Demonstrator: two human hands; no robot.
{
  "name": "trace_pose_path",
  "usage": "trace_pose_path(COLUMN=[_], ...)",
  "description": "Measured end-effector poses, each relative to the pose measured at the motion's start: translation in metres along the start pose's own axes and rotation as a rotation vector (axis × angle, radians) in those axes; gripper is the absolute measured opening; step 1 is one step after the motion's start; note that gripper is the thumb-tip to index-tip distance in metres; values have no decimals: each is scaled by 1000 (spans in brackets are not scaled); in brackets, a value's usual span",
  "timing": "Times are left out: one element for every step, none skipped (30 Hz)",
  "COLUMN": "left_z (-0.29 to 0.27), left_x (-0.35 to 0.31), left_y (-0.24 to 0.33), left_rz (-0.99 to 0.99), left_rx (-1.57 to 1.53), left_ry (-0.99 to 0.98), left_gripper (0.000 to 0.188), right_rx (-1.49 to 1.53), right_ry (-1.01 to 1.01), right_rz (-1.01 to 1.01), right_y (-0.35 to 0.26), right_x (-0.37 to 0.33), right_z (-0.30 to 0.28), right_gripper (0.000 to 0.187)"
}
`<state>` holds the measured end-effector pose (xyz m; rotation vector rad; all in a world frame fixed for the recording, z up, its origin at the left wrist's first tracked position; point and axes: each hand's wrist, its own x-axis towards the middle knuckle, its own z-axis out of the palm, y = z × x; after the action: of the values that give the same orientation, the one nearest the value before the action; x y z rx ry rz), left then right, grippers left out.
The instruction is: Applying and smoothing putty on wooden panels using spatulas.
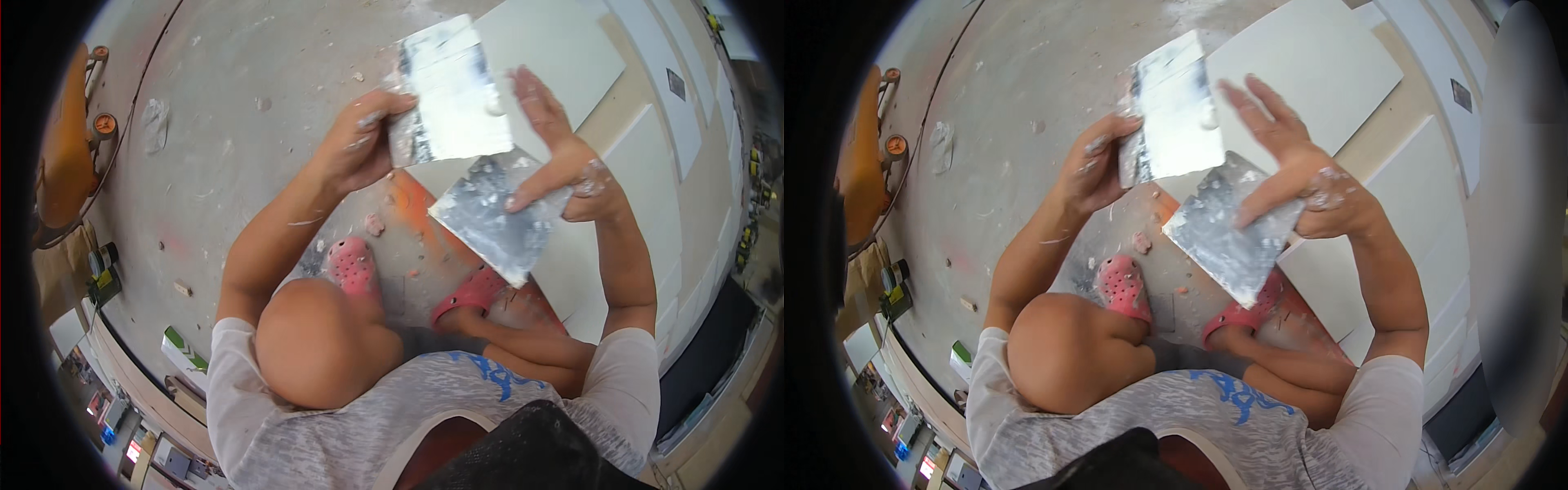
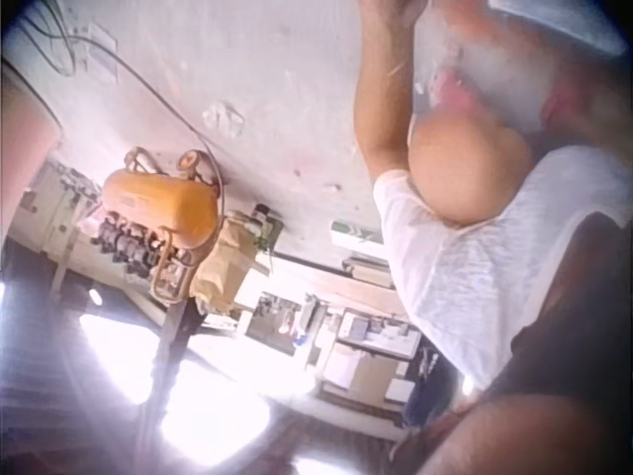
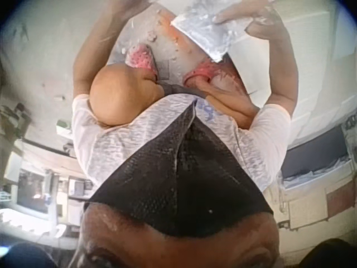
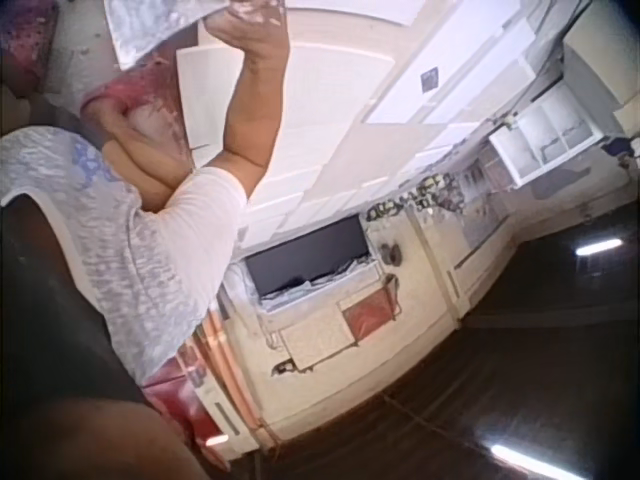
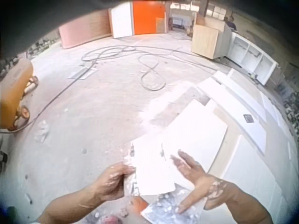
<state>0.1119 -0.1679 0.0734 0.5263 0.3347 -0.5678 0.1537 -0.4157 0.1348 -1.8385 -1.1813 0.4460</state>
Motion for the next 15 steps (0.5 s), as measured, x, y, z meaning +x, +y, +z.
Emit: trace_pose_path(left_z=[6,2,-4,-8,-14,-28,-26,-59,-49,-48,-51,-53,-53,-56,-63], left_x=[-3,-8,-13,-17,-25,-31,-38,-41,-43,-45,-56,-62,-64,-63,-70], left_y=[0,2,4,3,8,12,21,34,29,25,25,22,19,15,13], left_rz=[14,5,51,85,187,238,246,206,263,260,274,263,250,236,232], left_rx=[-19,-23,-59,-97,-134,-131,-65,-87,-73,-72,-54,-53,-39,-25,-17], left_ry=[-4,-11,-21,-31,-172,-212,-173,-331,-209,-120,-1,1,57,113,130], left_gripper=[25,25,26,26,26,24,22,24,24,25,25,25,25,26,26], right_rx=[-6,-120,-231,-336,-344,-439,-493,-424,-713,-924,-1000,-836,-1049,-1254,-1234], right_ry=[0,-73,-150,-255,-272,-300,-159,45,136,239,329,234,207,171,171], right_rz=[8,59,109,223,196,218,218,379,981,940,901,1093,942,782,781], right_y=[-8,-15,-22,-31,-21,-14,-4,11,-2,20,37,65,110,150,174], right_x=[1,1,0,-6,-19,-29,-44,-62,-55,-72,-73,-74,-105,-137,-132], right_z=[3,5,5,2,-5,-19,-36,-52,-64,-86,-88,-101,-119,-132,-126], right_gripper=[21,22,23,28,35,35,17,23,27,33,32,34,34,34,34])
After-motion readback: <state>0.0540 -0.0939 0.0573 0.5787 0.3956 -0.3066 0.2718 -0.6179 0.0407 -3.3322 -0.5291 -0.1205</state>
